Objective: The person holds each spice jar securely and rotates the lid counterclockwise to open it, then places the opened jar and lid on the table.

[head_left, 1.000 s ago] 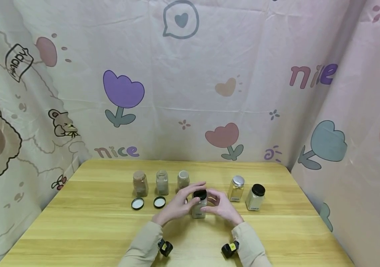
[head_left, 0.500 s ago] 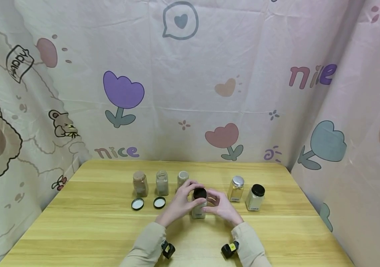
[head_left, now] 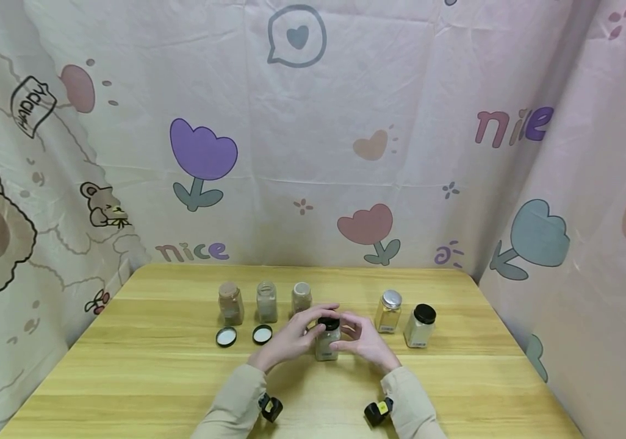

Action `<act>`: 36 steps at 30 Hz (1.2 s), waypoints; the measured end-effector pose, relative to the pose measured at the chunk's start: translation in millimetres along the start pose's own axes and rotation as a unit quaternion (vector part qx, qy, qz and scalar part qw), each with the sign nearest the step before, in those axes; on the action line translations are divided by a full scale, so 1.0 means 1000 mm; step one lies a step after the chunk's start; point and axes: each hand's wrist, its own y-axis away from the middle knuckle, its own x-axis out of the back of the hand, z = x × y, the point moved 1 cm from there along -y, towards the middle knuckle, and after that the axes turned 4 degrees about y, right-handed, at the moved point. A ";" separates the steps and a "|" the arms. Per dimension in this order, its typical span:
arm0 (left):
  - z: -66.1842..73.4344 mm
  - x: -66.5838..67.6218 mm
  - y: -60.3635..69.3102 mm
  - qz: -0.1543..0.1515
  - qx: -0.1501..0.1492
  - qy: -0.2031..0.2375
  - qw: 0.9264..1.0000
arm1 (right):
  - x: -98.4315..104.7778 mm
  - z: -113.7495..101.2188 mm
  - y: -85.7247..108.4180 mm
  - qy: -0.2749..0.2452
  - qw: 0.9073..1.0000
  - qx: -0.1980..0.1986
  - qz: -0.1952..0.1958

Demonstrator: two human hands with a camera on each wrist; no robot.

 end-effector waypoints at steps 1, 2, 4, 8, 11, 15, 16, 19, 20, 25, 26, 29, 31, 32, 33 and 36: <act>-0.001 -0.001 0.000 0.003 -0.004 -0.004 1.000 | 0.000 0.000 0.000 0.002 1.000 0.002 0.000; -0.001 -0.001 0.000 0.008 -0.007 -0.006 1.000 | 0.000 0.001 0.000 0.004 1.000 0.004 0.001; -0.001 -0.003 -0.001 0.024 -0.009 -0.011 1.000 | 0.000 0.001 0.000 0.007 1.000 0.006 0.000; -0.001 -0.006 -0.001 0.060 0.009 -0.025 0.998 | 0.001 0.001 0.000 0.001 1.000 0.004 -0.003; 0.000 -0.008 -0.002 0.077 0.024 -0.036 0.996 | 0.001 0.001 0.000 -0.005 1.000 0.005 -0.005; 0.001 -0.007 -0.001 0.066 0.021 -0.028 0.997 | 0.001 0.000 0.000 -0.003 1.000 0.011 -0.008; 0.001 -0.006 -0.001 0.058 0.016 -0.023 0.998 | 0.000 0.000 0.000 -0.001 1.000 0.012 -0.007; 0.001 -0.002 0.000 0.027 0.007 0.002 1.000 | 0.000 0.000 0.000 0.002 1.000 0.012 -0.006; 0.001 -0.001 0.000 0.016 0.008 0.009 1.000 | 0.000 0.000 0.000 0.003 1.000 0.012 -0.005; -0.001 0.001 0.000 -0.003 0.019 0.017 1.000 | 0.000 -0.001 0.000 0.003 1.000 0.013 -0.002; -0.001 0.001 -0.001 0.001 0.019 0.015 1.000 | 0.000 -0.001 0.000 0.005 1.000 0.014 -0.002; -0.002 -0.001 -0.002 0.029 0.013 -0.006 0.999 | -0.001 -0.002 0.000 0.004 1.000 0.015 -0.003; -0.001 -0.003 -0.003 0.051 0.012 -0.019 0.998 | 0.000 -0.002 0.000 0.001 1.000 0.015 -0.004; 0.000 -0.004 -0.004 0.063 0.014 -0.030 0.997 | 0.000 -0.002 0.000 -0.001 1.000 0.013 -0.005; 0.001 -0.006 -0.004 0.075 0.016 -0.040 0.996 | 0.000 -0.002 0.000 -0.002 1.000 0.013 -0.006; 0.003 -0.009 -0.004 0.102 0.031 -0.059 0.993 | 0.000 -0.001 0.000 -0.007 1.000 0.010 -0.008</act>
